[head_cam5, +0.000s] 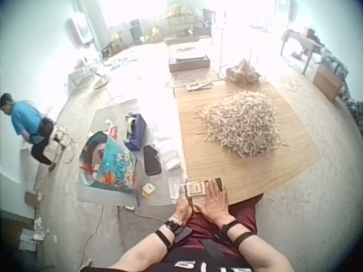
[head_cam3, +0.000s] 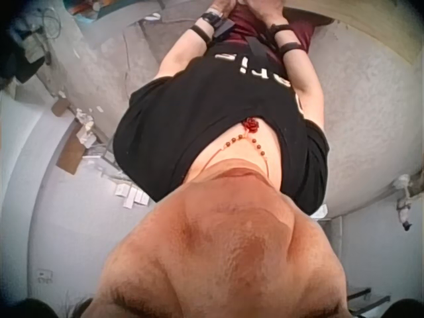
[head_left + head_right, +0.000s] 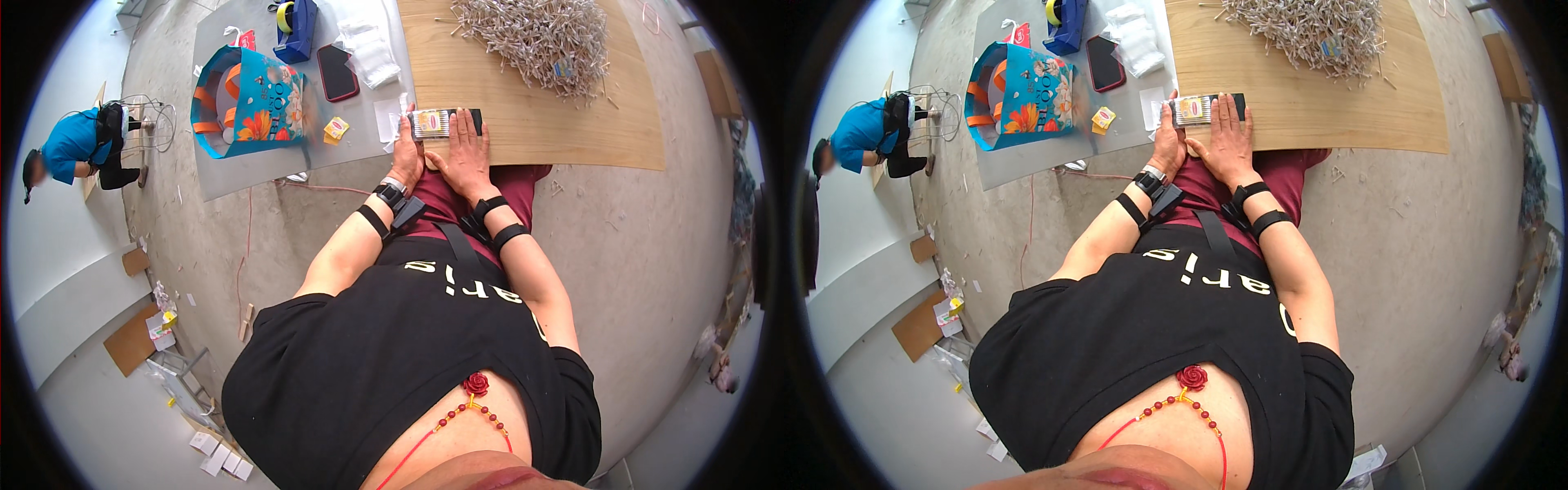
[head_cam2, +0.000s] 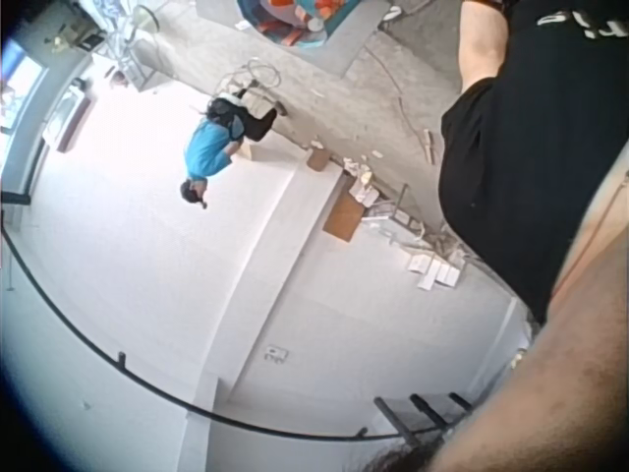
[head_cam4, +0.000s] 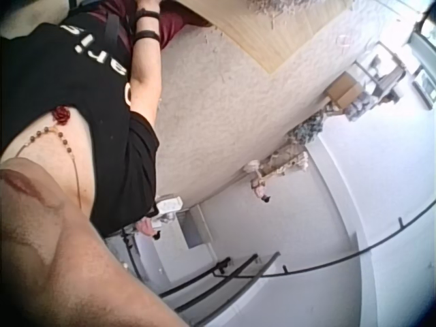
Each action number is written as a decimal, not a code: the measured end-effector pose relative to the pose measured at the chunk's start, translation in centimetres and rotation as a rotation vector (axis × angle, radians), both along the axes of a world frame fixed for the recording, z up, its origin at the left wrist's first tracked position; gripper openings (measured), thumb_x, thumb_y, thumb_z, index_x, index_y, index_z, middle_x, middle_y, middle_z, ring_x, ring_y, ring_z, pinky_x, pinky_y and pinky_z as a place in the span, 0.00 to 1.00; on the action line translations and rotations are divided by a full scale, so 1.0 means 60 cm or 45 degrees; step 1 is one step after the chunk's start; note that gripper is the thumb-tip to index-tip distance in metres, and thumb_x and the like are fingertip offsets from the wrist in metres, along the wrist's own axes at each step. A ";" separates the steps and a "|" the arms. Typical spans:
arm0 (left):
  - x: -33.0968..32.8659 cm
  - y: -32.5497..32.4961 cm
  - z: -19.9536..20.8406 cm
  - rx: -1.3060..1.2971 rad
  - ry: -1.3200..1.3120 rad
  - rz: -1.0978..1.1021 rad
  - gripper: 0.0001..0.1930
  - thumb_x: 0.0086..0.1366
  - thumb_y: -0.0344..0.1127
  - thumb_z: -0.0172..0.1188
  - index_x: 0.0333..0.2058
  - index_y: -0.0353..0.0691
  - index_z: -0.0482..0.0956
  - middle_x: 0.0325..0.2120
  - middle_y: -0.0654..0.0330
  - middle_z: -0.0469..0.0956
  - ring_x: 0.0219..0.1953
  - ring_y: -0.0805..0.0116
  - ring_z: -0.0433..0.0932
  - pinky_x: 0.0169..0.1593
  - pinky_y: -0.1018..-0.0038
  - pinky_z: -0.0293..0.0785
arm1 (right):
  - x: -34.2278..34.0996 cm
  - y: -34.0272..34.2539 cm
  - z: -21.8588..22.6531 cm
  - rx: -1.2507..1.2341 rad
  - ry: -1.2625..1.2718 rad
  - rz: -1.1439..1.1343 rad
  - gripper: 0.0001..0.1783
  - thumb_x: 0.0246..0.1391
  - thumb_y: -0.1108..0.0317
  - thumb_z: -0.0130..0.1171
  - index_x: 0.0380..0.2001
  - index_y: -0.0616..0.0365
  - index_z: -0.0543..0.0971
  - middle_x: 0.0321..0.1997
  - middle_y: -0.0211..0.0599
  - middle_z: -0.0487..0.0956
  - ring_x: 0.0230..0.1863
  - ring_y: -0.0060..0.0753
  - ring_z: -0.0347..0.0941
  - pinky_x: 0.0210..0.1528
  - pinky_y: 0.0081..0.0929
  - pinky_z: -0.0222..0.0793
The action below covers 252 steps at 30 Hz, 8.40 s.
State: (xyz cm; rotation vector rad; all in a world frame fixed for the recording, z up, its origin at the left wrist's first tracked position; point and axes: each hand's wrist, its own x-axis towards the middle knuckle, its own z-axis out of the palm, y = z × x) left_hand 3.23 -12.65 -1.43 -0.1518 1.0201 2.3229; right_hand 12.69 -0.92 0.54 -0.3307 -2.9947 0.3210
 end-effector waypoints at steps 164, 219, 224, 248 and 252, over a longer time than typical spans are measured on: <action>-0.039 -0.170 -0.105 -0.578 -0.424 -0.210 0.22 0.68 0.41 0.70 0.50 0.26 0.80 0.40 0.49 0.85 0.36 0.57 0.88 0.38 0.63 0.90 | 0.117 0.094 -0.034 -0.138 0.221 -0.210 0.38 0.74 0.52 0.51 0.77 0.62 0.56 0.81 0.51 0.58 0.82 0.50 0.51 0.81 0.49 0.43; -0.037 -0.143 -0.113 -0.662 -0.383 -0.007 0.22 0.62 0.41 0.75 0.44 0.29 0.82 0.35 0.55 0.85 0.31 0.62 0.87 0.33 0.68 0.85 | 0.105 0.080 -0.041 0.017 0.137 -0.291 0.39 0.75 0.47 0.48 0.77 0.60 0.57 0.81 0.45 0.58 0.83 0.46 0.48 0.82 0.50 0.40; -0.033 -0.128 -0.112 -0.613 -0.397 0.036 0.20 0.62 0.40 0.75 0.43 0.29 0.82 0.33 0.54 0.85 0.28 0.63 0.87 0.28 0.71 0.84 | 0.106 0.081 -0.043 0.027 0.145 -0.297 0.39 0.75 0.47 0.48 0.77 0.60 0.57 0.81 0.45 0.58 0.83 0.46 0.48 0.82 0.50 0.39; -0.046 -0.149 -0.123 -0.746 -0.573 0.050 0.30 0.62 0.61 0.72 0.46 0.36 0.82 0.38 0.56 0.83 0.34 0.64 0.83 0.35 0.60 0.83 | 0.101 0.073 -0.040 0.028 0.130 -0.340 0.39 0.74 0.46 0.49 0.77 0.57 0.57 0.80 0.44 0.58 0.82 0.44 0.48 0.82 0.50 0.40; -0.048 -0.143 -0.119 -0.750 -0.579 0.103 0.33 0.64 0.65 0.68 0.47 0.37 0.82 0.38 0.56 0.84 0.35 0.63 0.83 0.37 0.60 0.81 | 0.101 0.076 -0.040 0.027 0.130 -0.344 0.39 0.74 0.46 0.49 0.77 0.57 0.57 0.80 0.44 0.58 0.82 0.44 0.49 0.82 0.51 0.40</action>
